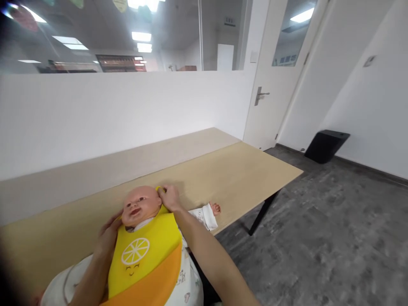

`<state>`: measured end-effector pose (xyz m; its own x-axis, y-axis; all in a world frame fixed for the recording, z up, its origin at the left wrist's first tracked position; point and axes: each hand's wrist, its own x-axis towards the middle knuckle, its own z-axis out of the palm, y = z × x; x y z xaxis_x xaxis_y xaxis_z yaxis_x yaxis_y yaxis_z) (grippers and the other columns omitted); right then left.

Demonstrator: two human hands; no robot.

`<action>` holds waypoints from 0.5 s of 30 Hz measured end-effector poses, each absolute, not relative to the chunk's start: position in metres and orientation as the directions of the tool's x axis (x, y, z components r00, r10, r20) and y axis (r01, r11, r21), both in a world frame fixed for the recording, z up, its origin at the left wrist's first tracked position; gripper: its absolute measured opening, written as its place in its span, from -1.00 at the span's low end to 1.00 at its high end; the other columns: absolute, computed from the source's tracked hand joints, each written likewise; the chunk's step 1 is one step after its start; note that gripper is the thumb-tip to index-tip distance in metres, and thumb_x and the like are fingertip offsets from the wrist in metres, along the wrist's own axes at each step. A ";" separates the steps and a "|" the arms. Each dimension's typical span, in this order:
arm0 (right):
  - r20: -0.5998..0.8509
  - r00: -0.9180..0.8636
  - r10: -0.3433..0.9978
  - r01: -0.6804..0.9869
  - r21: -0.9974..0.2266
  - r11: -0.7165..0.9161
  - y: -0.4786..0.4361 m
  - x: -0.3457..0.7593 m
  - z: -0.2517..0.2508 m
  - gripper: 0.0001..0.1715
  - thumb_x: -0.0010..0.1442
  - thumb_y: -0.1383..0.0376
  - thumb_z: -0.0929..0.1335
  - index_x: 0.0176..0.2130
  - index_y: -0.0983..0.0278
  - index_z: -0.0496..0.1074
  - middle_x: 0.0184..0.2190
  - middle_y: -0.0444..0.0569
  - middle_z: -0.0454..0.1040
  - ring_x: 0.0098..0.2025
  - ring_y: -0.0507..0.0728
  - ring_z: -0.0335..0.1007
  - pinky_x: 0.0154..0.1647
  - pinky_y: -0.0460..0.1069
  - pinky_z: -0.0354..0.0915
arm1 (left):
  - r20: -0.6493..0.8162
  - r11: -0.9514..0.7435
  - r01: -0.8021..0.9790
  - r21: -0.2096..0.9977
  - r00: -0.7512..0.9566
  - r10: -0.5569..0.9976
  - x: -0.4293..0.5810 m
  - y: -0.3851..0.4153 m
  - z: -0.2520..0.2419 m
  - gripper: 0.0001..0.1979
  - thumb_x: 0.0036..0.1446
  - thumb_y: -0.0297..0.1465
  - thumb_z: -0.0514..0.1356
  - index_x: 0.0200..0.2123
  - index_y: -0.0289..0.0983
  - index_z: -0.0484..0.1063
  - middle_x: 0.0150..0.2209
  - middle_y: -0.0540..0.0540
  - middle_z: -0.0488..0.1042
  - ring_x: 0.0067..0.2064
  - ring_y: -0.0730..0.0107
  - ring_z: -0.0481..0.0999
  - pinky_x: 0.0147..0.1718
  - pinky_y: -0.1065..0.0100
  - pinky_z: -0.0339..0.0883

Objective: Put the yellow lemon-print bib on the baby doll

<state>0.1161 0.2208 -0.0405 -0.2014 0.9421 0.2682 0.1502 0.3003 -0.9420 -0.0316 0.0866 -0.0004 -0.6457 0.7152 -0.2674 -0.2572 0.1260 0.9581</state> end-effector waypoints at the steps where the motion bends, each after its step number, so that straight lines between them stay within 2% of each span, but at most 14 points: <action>1: 0.269 -0.198 0.943 0.155 -0.941 0.301 0.220 0.117 -0.040 -0.65 0.15 0.24 0.25 -0.61 0.27 0.20 -0.64 -0.22 0.12 -0.52 -0.02 0.03 -0.50 -0.08 -0.13 | -0.288 0.121 -0.294 0.948 -0.633 0.719 -0.032 0.086 -0.001 -0.54 -0.09 -0.49 0.26 -0.03 -0.32 0.53 -0.53 -0.05 0.58 -0.47 0.22 0.58 -0.40 0.27 0.48; 5: 0.280 -0.162 0.946 0.183 -0.934 0.308 0.219 0.120 -0.031 -0.67 0.15 0.25 0.23 -0.61 0.27 0.22 -0.65 -0.22 0.14 -0.54 -0.02 0.03 -0.50 -0.07 -0.12 | -0.308 0.069 -0.378 0.923 -0.620 0.721 -0.035 0.085 -0.003 -0.48 -0.11 -0.51 0.27 0.01 -0.27 0.49 -0.49 0.00 0.58 -0.49 0.32 0.56 -0.43 0.36 0.44; 8: 0.315 -0.139 0.939 0.200 -0.920 0.338 0.219 0.130 -0.019 -0.65 0.16 0.19 0.24 -0.59 0.26 0.21 -0.65 -0.22 0.16 -0.55 -0.02 0.02 -0.50 -0.07 -0.11 | -0.224 -0.054 -0.368 0.928 -0.669 0.709 -0.038 0.083 0.000 -0.52 -0.14 -0.47 0.32 -0.05 -0.24 0.50 -0.40 -0.01 0.59 -0.45 0.40 0.56 -0.42 0.42 0.42; 11: 0.374 -0.147 0.916 0.187 -0.899 0.397 0.215 0.145 0.000 -0.65 0.18 0.10 0.26 -0.52 0.26 0.25 -0.60 -0.22 0.21 -0.52 0.00 0.09 -0.48 -0.08 -0.04 | -0.020 -0.199 -0.216 0.956 -0.723 0.691 -0.040 0.076 0.012 -0.52 -0.12 -0.40 0.35 -0.04 -0.19 0.46 -0.30 -0.02 0.59 -0.37 0.44 0.57 -0.40 0.48 0.42; 15: 0.481 -0.164 0.861 0.076 -0.864 0.498 0.191 0.162 0.036 -0.66 0.18 0.02 0.34 -0.34 0.25 0.29 -0.50 -0.21 0.28 -0.46 0.00 0.17 -0.43 -0.09 0.08 | 0.207 -0.234 0.048 0.971 -0.657 0.725 -0.033 0.056 0.036 -0.36 0.00 -0.24 0.34 0.16 -0.11 0.27 -0.21 -0.08 0.60 -0.35 0.33 0.59 -0.46 0.42 0.42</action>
<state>0.1620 0.1913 0.0364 -0.1643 0.8610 0.4814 0.0756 0.4976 -0.8641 -0.0329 0.0565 0.0358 -0.6566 0.7252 0.2073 0.0483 -0.2338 0.9711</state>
